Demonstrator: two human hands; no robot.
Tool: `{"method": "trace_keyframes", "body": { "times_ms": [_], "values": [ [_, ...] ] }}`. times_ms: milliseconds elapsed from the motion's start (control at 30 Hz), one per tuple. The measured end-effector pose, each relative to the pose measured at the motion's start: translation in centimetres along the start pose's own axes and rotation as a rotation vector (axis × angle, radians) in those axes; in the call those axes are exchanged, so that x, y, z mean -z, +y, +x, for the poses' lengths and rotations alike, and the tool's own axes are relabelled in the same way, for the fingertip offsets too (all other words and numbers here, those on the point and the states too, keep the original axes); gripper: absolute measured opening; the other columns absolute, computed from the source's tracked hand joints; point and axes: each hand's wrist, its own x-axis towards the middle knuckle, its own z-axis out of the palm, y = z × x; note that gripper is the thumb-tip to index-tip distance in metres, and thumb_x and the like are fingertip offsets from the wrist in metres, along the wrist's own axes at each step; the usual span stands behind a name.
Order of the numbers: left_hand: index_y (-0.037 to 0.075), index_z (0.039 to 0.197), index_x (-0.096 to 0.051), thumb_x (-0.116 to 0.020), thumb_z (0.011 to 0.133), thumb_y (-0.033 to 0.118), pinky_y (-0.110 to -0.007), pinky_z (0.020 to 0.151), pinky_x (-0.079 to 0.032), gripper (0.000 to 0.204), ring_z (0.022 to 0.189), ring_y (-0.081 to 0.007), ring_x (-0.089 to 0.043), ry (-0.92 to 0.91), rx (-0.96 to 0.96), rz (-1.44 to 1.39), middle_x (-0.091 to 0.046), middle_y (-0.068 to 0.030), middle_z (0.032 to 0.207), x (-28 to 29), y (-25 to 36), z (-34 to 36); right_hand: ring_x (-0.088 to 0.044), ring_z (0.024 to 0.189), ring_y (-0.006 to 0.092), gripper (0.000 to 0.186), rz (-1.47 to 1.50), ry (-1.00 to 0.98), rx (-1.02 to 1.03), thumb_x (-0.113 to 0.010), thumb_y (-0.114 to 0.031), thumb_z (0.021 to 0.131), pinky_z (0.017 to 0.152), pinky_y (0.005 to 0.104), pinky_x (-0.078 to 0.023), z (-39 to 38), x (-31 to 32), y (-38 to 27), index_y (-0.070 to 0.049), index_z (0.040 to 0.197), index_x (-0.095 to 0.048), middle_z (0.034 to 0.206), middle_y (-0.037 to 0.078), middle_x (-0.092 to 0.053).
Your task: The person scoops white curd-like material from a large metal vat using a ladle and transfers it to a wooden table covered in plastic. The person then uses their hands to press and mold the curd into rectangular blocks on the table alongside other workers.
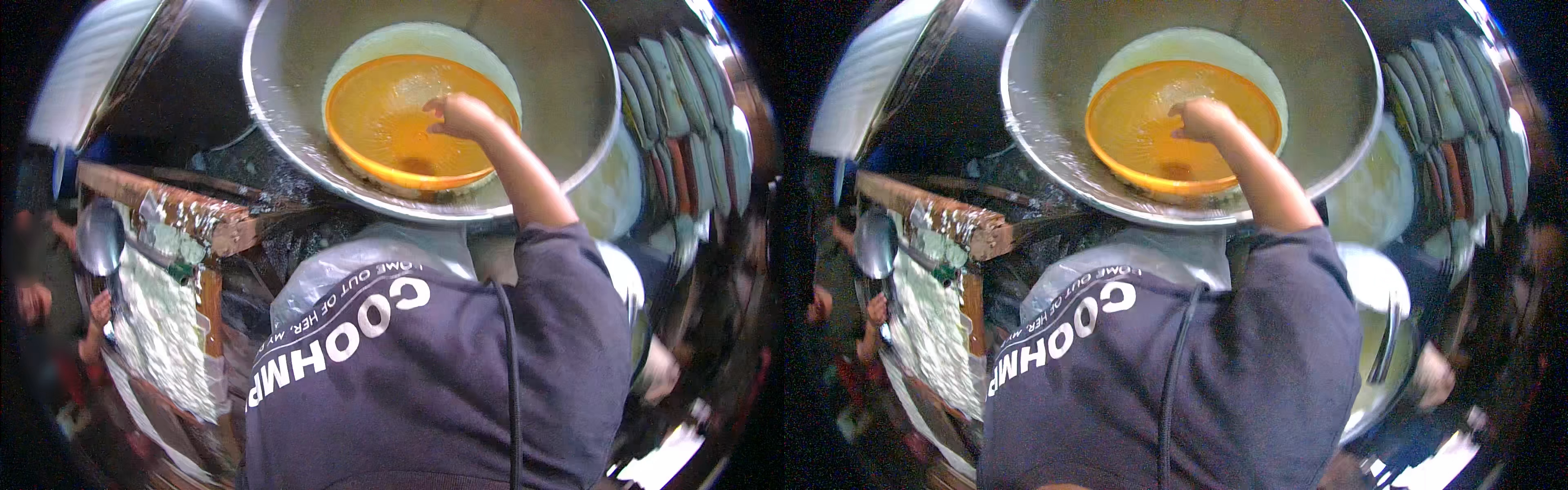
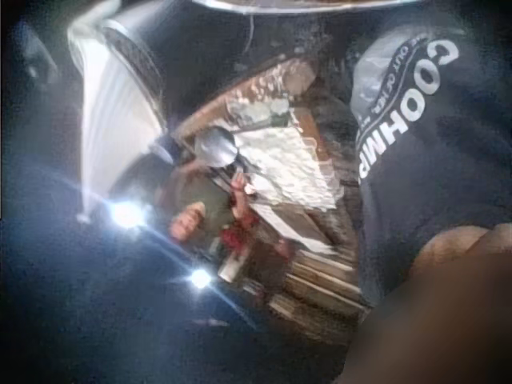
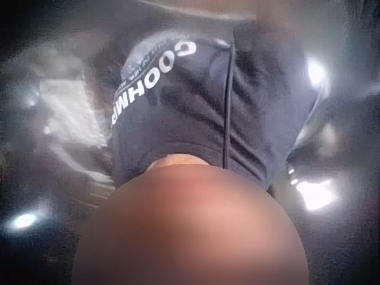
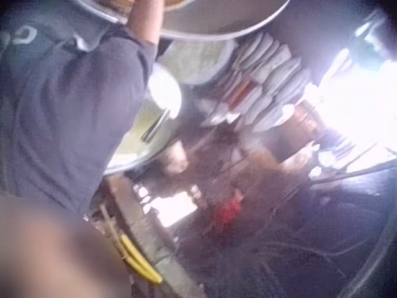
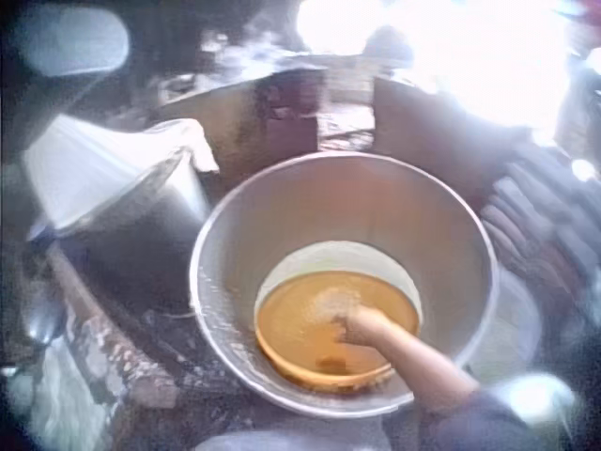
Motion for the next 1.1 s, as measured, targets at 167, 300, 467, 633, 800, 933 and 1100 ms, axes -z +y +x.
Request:
{"method": "trace_keyframes", "body": {
  "times_ms": [167,300,467,633,800,933,1100],
  "values": [
    [0.005,0.092,-0.056,-0.05,0.073,0.011,-0.032,0.074,-0.042,0.021,0.083,-0.0215,-0.054,-0.162,-0.154,0.141,-0.058,-0.012,0.09,-0.3,5.9,6.7,-0.056,0.085,0.0228,0.038,0.131,0.746,-0.385,-0.059,-0.028,0.07,0.074,0.0329,-0.044,-11.6,8.4,7.9,-0.017,0.105,-0.052,0.093,0.007,-0.059],
    [0.006,0.091,-0.057,-0.05,0.072,0.011,-0.033,0.074,-0.042,0.02,0.083,-0.0219,-0.054,-0.253,-0.27,0.228,-0.058,-0.012,0.09,-1.1,10.2,10.4,-0.045,0.106,0.0251,0.068,-0.234,0.632,-1.049,-0.057,-0.047,0.064,0.087,0.0383,-0.036,-30.2,7.8,14.6,-0.017,0.121,-0.036,0.117,0.011,-0.045],
    [0.006,0.089,-0.057,-0.05,0.072,0.011,-0.033,0.074,-0.042,0.02,0.083,-0.0224,-0.054,-0.32,-0.36,0.234,-0.058,-0.0119,0.09,-3.4,11.6,12.0,-0.041,0.108,0.0292,0.101,0.225,0.264,-1.339,-0.075,-0.041,0.048,0.09,0.0339,-0.034,-46.7,-1.8,14.5,0.006,0.122,-0.026,0.124,0.021,-0.033],
    [0.006,0.088,-0.058,-0.05,0.071,0.011,-0.034,0.074,-0.042,0.019,0.083,-0.0229,-0.055,-0.36,-0.405,0.191,-0.058,-0.0118,0.089,-5.8,10.3,12.5,-0.046,0.103,0.0265,0.084,-0.092,0.416,-1.691,-0.069,-0.024,0.055,0.083,0.0396,-0.04,-43.9,-1.5,7.2,-0.027,0.126,-0.025,0.114,0.013,-0.042],
    [0.007,0.086,-0.059,-0.05,0.07,0.01,-0.034,0.074,-0.042,0.019,0.083,-0.0235,-0.055,-0.345,-0.515,0.135,-0.058,-0.0118,0.089,-7.7,7.8,12.8,-0.047,0.102,0.0263,0.059,-0.119,0.349,-1.767,-0.062,-0.035,0.063,0.083,0.0449,-0.039,-42.4,-2.1,8.3,-0.021,0.117,-0.042,0.112,0.009,-0.048],
    [0.007,0.086,-0.059,-0.051,0.069,0.01,-0.035,0.074,-0.042,0.019,0.083,-0.024,-0.055,-0.246,-0.54,0.116,-0.058,-0.0119,0.089,-9.8,5.0,12.7,-0.05,0.091,0.0274,0.049,-0.168,0.593,-1.687,-0.064,-0.031,0.063,0.078,0.0402,-0.039,-37.9,0.1,6.0,-0.011,0.104,-0.048,0.102,0.011,-0.05],
    [0.007,0.087,-0.059,-0.052,0.066,0.01,-0.035,0.073,-0.043,0.023,0.083,-0.025,-0.055,-0.206,-0.375,0.252,-0.058,-0.0128,0.09,-7.3,5.0,10.6,-0.051,0.079,0.0273,0.043,-0.378,0.848,-1.647,-0.063,-0.036,0.064,0.068,0.0392,-0.04,-35.9,2.3,0.0,-0.009,0.094,-0.049,0.089,0.011,-0.051]
  ]
}}
